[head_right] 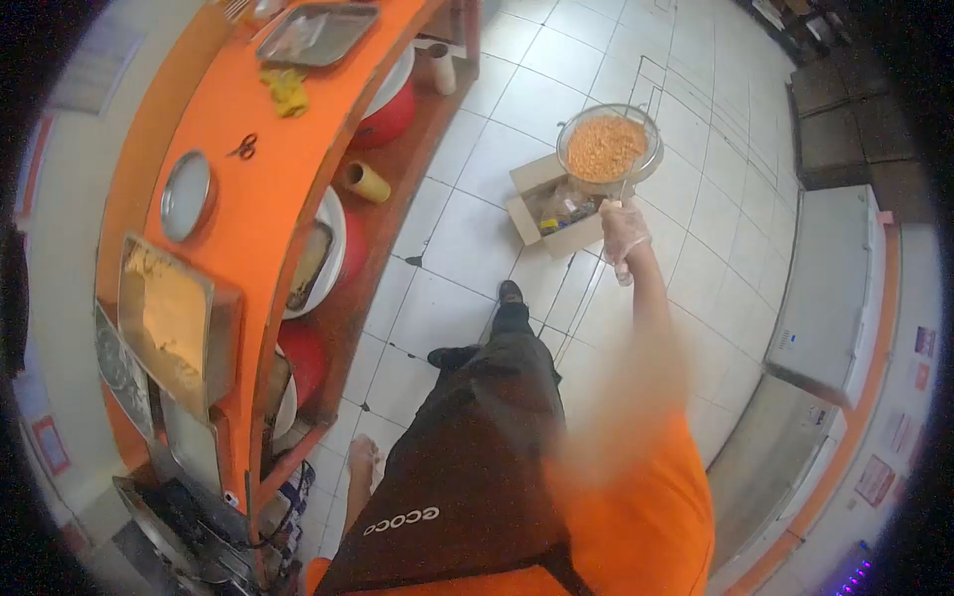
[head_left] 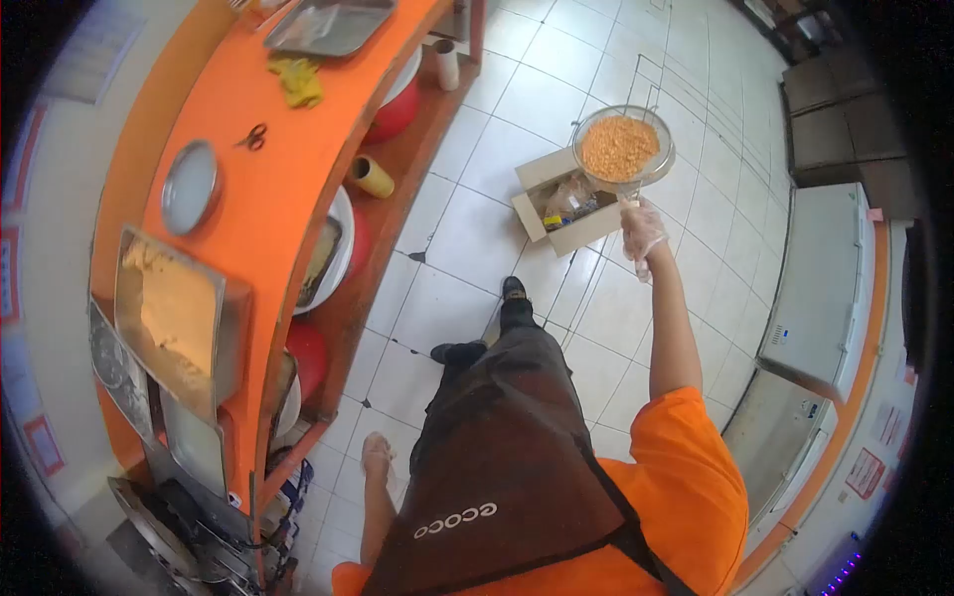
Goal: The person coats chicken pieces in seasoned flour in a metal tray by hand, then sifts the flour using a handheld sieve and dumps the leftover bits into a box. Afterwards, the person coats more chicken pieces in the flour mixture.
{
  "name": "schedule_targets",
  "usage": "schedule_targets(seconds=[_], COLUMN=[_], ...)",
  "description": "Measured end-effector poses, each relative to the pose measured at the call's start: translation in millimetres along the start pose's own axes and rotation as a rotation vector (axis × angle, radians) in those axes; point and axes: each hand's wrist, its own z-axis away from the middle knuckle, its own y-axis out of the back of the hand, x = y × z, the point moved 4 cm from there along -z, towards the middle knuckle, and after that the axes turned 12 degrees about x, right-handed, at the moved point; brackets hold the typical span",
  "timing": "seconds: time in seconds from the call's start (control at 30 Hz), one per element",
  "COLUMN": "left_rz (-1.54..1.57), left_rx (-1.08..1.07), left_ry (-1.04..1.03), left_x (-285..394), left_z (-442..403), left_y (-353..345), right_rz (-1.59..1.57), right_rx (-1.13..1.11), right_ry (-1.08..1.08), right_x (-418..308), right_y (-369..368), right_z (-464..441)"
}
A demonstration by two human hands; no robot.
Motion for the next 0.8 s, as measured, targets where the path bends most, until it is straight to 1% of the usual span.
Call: schedule_targets(seconds=[0.03, 0.1, 0.13, 0.17, 0.23, 0.27, 0.33, 0.37, 0.4, 0.43, 0.5, 0.53, 0.57, 0.63, 0.67, 0.7, 0.73, 0.77, 0.8], left_rz=[-0.021, -0.166, -0.238, -0.375, -0.602, -0.731, -0.677, -0.839, -0.996, -1.143, -0.560, -0.263, -0.212, -0.113, -0.334, -0.471, -0.606, -0.739, -0.596], left_rx=[0.000, -0.044, -0.063, -0.104, -0.167, -0.143, -0.083, -0.151, -0.227, -0.319, -0.137, -0.034, -0.052, -0.087, 0.154, 0.178, 0.202, 0.230, 0.282], left_ry=[-0.005, -0.078, -0.110, -0.237, -0.524, -0.334, -0.018, -0.291, -0.558, -0.830, -0.224, 0.070, 0.022, -0.075, 0.150, 0.188, 0.226, 0.265, 0.275], left_x=[1.8, 17.7, 19.1, 14.0, -5.9, 32.9, 45.2, 57.6, 50.9, 49.7, 65.3, 67.5, 73.4, 78.0, 76.5, 88.3, 122.5, 141.7, 113.2], left_z=[6.5, 28.1, 37.1, 39.5, 25.2, 62.1, 70.7, 69.9, 67.3, 70.4, 70.9, 73.4, 73.5, 74.2, 65.4, 69.7, 91.1, 104.2, 87.4], left_y=[-5.5, -18.0, -23.5, -27.1, -25.2, -40.5, -52.8, -58.3, -42.9, -38.9, -41.3, -42.8, -51.5, -51.8, -42.0, -51.1, -83.0, -98.4, -69.0], right_rz=[0.003, 0.002, -0.161, -0.316, -0.385, -0.728, -0.175, 0.091, -0.018, -0.098, -0.237, -0.313, -0.392, -0.357, -0.245, -0.137, -0.151, -0.169, -0.188], right_rx=[-0.088, -0.255, -0.267, -0.230, -0.359, -0.240, -0.378, -0.433, -0.428, -0.485, -0.563, -0.532, -0.490, -0.501, -0.560, -0.619, -0.661, -0.705, -0.748], right_ry=[-0.030, -0.089, -0.345, -0.604, -0.844, -1.235, -0.460, -0.061, -0.258, -0.505, -0.995, -1.166, -1.334, -1.424, -1.343, -1.256, -1.292, -1.325, -1.356], right_x=[25.0, 71.7, 93.5, 114.7, 117.7, 126.8, 154.7, 160.2, 160.8, 159.5, 158.9, 154.4, 149.2, 136.7, 130.7, 122.9, 115.1, 108.7, 103.4], right_y=[-25.3, -77.9, -104.2, -129.1, -147.5, -172.8, -246.0, -275.3, -286.5, -298.8, -328.5, -342.4, -357.0, -380.2, -387.9, -393.6, -386.7, -364.5, -352.8], right_z=[11.1, 36.8, 48.7, 61.0, 56.2, 75.8, 100.8, 117.7, 123.8, 133.7, 144.4, 150.3, 154.5, 162.6, 166.9, 170.7, 165.4, 145.2, 136.0])
